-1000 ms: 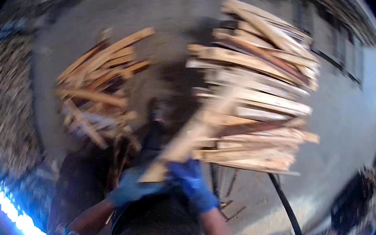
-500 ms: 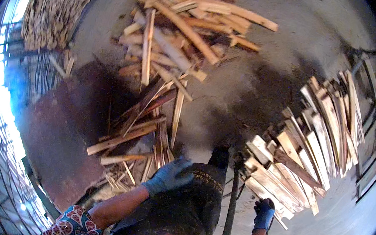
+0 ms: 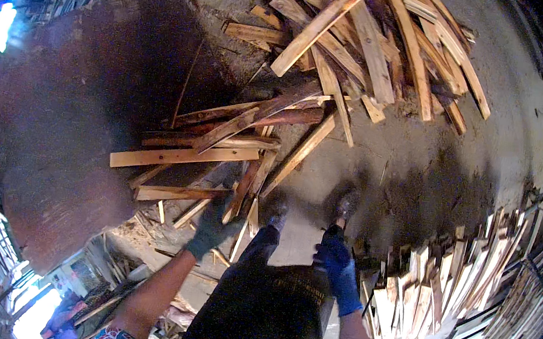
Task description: The person picks up wooden planks from a disorganized pile on the floor and arranges them into a neat stack on a metal rack. The person handles the wood by hand, wearing blue gloves, and repeatedly moves from the floor pile to the rack to build up the stack.
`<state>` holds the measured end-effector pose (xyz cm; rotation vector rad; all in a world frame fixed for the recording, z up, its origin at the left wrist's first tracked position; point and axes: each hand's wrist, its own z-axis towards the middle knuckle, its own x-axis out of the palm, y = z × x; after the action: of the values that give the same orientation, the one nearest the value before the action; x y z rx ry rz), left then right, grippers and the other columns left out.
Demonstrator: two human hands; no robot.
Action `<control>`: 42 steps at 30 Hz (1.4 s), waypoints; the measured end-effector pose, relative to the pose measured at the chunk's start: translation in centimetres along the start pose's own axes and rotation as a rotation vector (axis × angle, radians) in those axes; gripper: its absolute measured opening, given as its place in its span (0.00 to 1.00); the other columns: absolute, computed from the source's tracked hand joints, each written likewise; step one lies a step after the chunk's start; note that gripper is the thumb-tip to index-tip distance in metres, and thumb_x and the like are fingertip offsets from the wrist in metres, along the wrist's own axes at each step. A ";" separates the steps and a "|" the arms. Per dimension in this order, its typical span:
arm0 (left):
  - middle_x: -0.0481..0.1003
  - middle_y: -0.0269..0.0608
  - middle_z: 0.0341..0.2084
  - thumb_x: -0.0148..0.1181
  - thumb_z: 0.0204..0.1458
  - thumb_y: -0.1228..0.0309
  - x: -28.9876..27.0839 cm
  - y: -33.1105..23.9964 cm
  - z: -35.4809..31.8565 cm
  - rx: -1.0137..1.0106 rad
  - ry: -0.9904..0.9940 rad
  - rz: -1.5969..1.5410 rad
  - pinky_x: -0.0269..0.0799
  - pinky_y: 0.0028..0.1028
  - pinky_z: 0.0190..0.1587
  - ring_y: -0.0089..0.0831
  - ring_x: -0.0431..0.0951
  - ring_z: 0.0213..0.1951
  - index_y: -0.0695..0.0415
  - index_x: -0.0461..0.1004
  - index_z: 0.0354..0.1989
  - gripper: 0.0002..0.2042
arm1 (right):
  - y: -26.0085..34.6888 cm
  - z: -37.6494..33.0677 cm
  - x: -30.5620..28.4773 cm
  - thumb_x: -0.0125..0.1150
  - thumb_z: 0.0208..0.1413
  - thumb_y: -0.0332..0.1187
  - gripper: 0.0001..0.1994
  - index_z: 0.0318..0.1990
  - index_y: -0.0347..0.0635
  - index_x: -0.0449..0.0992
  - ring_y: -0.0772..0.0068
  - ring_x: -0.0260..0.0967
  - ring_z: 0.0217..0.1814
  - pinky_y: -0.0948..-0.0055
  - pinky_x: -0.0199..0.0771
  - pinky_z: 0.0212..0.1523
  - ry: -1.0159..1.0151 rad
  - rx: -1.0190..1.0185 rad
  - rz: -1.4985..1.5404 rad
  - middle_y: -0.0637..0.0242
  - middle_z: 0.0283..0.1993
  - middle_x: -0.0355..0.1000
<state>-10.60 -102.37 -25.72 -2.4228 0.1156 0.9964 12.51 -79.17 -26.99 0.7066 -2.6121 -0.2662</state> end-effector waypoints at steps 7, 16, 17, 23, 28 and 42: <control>0.44 0.58 0.62 0.67 0.31 0.53 -5.5 3.7 16.6 0.264 -0.196 0.684 0.45 0.51 0.60 0.56 0.46 0.63 0.53 0.48 0.64 0.48 | -4.3 5.1 7.4 0.46 0.59 0.34 0.19 0.56 0.39 0.62 0.69 0.71 0.44 0.72 0.70 0.42 0.206 0.157 -0.096 0.61 0.46 0.71; 0.63 0.49 0.54 0.59 0.38 0.66 -9.8 7.4 24.9 0.006 0.175 0.662 0.56 0.45 0.56 0.44 0.61 0.56 0.52 0.57 0.59 0.34 | -5.4 3.1 2.4 0.49 0.58 0.35 0.18 0.54 0.39 0.64 0.67 0.68 0.49 0.71 0.68 0.48 0.101 0.001 -0.467 0.59 0.47 0.70; 0.65 0.50 0.51 0.59 0.39 0.65 -10.4 7.7 24.8 -0.020 0.160 0.645 0.58 0.44 0.55 0.44 0.64 0.54 0.53 0.59 0.58 0.33 | -5.1 3.3 1.8 0.50 0.58 0.34 0.18 0.54 0.38 0.64 0.69 0.69 0.47 0.73 0.69 0.47 0.063 -0.014 -0.357 0.59 0.47 0.71; 0.73 0.52 0.40 0.60 0.39 0.61 -12.4 6.2 20.9 0.165 0.017 0.684 0.65 0.40 0.49 0.45 0.72 0.45 0.56 0.65 0.53 0.29 | -3.0 5.2 2.3 0.51 0.56 0.33 0.20 0.56 0.40 0.62 0.70 0.71 0.45 0.75 0.71 0.42 -0.058 0.261 0.011 0.59 0.48 0.70; 0.73 0.53 0.37 0.65 0.36 0.66 -17.6 1.7 17.2 0.020 0.265 0.534 0.68 0.34 0.46 0.42 0.74 0.42 0.61 0.65 0.52 0.30 | -0.9 6.4 8.4 0.51 0.57 0.36 0.21 0.56 0.41 0.62 0.67 0.70 0.45 0.70 0.69 0.45 0.221 0.107 -0.059 0.61 0.48 0.70; 0.71 0.38 0.39 0.60 0.42 0.75 -8.6 -5.1 -4.5 -0.783 0.828 -1.179 0.71 0.21 0.39 0.23 0.74 0.37 0.64 0.63 0.52 0.26 | -0.2 5.1 15.5 0.50 0.58 0.37 0.20 0.54 0.34 0.63 0.61 0.70 0.49 0.67 0.71 0.50 0.266 0.219 0.446 0.57 0.49 0.69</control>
<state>-12.64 -101.10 -15.06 -2.6239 -1.4512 -0.6099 -1.81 -86.93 -26.28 0.1916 -2.4756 0.2344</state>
